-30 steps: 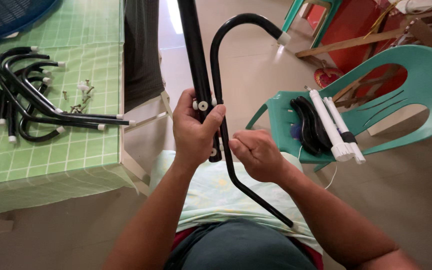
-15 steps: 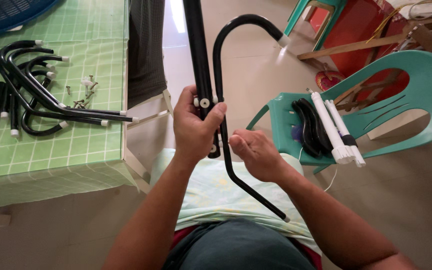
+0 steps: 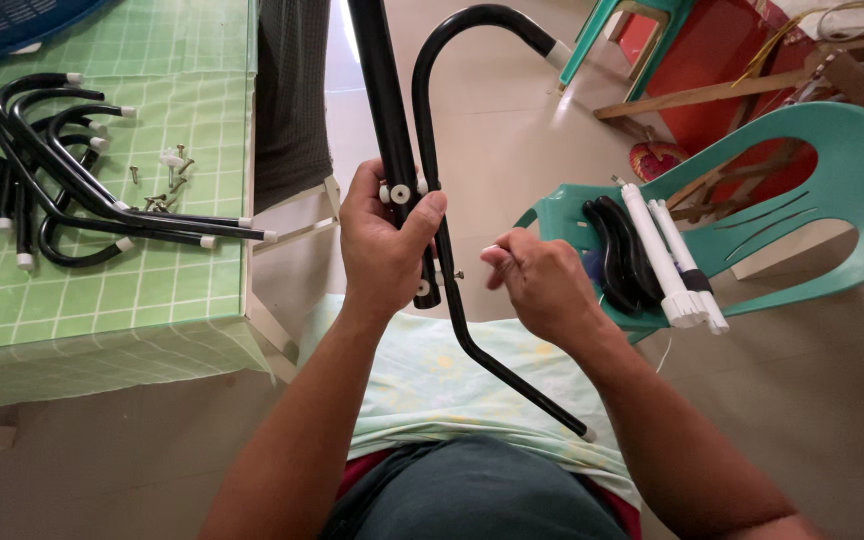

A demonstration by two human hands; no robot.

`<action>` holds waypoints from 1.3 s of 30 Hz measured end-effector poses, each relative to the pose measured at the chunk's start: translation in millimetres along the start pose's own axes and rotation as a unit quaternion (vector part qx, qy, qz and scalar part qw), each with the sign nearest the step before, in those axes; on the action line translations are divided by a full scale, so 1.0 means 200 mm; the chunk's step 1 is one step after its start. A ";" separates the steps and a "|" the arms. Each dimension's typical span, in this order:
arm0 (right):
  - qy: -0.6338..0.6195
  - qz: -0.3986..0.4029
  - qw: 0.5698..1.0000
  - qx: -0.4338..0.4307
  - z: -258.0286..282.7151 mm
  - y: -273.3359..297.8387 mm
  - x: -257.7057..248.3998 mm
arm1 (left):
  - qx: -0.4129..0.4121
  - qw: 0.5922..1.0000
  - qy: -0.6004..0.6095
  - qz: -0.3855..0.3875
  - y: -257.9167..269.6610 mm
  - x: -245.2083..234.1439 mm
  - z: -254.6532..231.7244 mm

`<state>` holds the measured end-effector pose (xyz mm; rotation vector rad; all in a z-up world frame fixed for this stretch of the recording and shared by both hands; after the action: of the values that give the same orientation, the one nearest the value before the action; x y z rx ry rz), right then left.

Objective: The person assembles curved black metal rods by inserting and tightening screws with an Allen key. They repeatedly align the rods, insert screws, and tighten them while holding the assembly in their hands.

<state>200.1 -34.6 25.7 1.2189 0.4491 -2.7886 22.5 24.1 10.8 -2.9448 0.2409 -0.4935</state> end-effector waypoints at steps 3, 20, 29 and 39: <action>-0.007 0.009 0.998 -0.063 -0.04 0.01 0.01 | 0.010 1.000 -0.010 0.002 0.00 0.00 -0.02; -0.398 -0.110 0.883 -0.226 -0.14 0.10 0.18 | -0.007 1.000 -0.014 -0.005 0.00 0.04 -0.04; -0.295 -0.125 0.903 -0.287 -0.13 0.09 0.17 | -0.024 0.999 -0.019 0.013 0.01 0.03 -0.06; -0.059 -0.158 0.863 -0.475 -0.10 0.00 0.05 | -0.038 0.999 -0.025 0.020 0.01 0.03 -0.04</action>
<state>207.7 -29.3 6.0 0.7465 1.8447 -2.2154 25.2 19.6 20.6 -3.0153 0.3194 -0.4136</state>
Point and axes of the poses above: each hand's wrist, its own y-axis away from the middle knuckle, its own x-axis out of the palm, z = x × y, the point moved 1 cm from there along -y, towards the middle knuckle, and after that the axes turned 15 degrees about -x, right-handed, at the moved point
